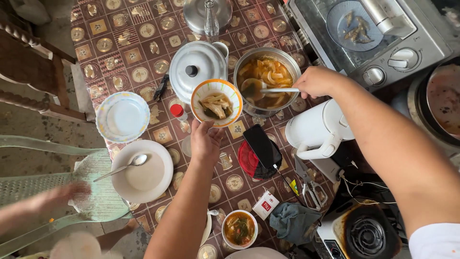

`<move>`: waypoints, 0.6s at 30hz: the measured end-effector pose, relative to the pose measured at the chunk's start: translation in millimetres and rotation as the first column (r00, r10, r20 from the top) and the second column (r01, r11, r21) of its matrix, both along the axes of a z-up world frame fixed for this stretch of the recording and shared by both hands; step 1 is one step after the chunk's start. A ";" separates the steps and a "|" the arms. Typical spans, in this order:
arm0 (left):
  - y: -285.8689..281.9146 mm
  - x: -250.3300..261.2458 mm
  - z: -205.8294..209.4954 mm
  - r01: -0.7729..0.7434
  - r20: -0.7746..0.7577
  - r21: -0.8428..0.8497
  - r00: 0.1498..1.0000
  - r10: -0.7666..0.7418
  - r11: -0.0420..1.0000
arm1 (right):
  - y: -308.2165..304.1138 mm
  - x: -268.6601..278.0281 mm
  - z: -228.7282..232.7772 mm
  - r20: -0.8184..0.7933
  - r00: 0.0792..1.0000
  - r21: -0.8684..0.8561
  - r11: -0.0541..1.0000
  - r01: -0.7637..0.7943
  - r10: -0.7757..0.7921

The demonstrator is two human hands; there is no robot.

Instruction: Serving soup and rice into bowls from larger pots on a table.

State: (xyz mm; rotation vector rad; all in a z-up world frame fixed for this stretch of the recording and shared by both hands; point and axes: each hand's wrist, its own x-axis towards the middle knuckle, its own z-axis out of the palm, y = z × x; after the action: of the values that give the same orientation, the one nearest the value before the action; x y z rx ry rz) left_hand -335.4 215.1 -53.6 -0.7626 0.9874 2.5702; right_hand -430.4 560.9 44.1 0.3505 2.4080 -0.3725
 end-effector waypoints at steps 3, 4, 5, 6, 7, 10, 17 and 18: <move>1.0 0.3 2.0 0.003 0.012 0.013 1.000 -0.004 1.000 | 6.3 -2.6 -8.8 0.047 0.996 -0.100 0.992 0.081 -0.077; 1.4 0.1 3.3 0.004 0.010 0.013 1.000 -0.004 1.000 | 9.6 -3.5 -9.3 0.044 0.996 -0.100 0.992 0.081 -0.077; 1.9 -0.2 4.5 0.001 0.017 0.013 1.000 -0.002 1.000 | 12.8 -4.7 -9.6 0.050 0.994 -0.126 0.987 0.101 -0.095; 2.2 -0.4 5.7 -0.001 0.024 0.013 1.000 0.001 1.000 | 15.8 -5.8 -10.0 0.055 0.992 -0.152 0.981 0.120 -0.113; 1.5 -1.0 6.9 -0.002 0.022 0.013 1.000 0.001 1.000 | 19.2 -6.3 -8.5 0.054 0.992 -0.152 0.981 0.120 -0.113; 2.5 -3.9 8.9 0.008 0.019 0.002 1.000 -0.008 1.000 | 25.6 -6.6 3.8 0.012 0.991 -0.153 0.979 0.134 -0.134; 30.7 -14.7 10.4 0.017 -0.015 -0.077 1.000 -0.018 0.997 | 28.9 -1.9 64.4 -0.124 0.985 -0.017 0.993 0.119 -0.121; 35.7 -15.9 14.7 0.019 -0.015 -0.099 1.000 -0.021 0.995 | 29.3 -0.7 73.5 -0.153 0.981 -0.012 0.993 0.115 -0.116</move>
State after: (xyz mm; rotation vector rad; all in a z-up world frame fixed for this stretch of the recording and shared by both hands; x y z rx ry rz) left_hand -351.3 250.8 -38.9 -0.7544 1.1285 2.5303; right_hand -431.1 590.2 117.6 0.4772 2.5438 -0.4708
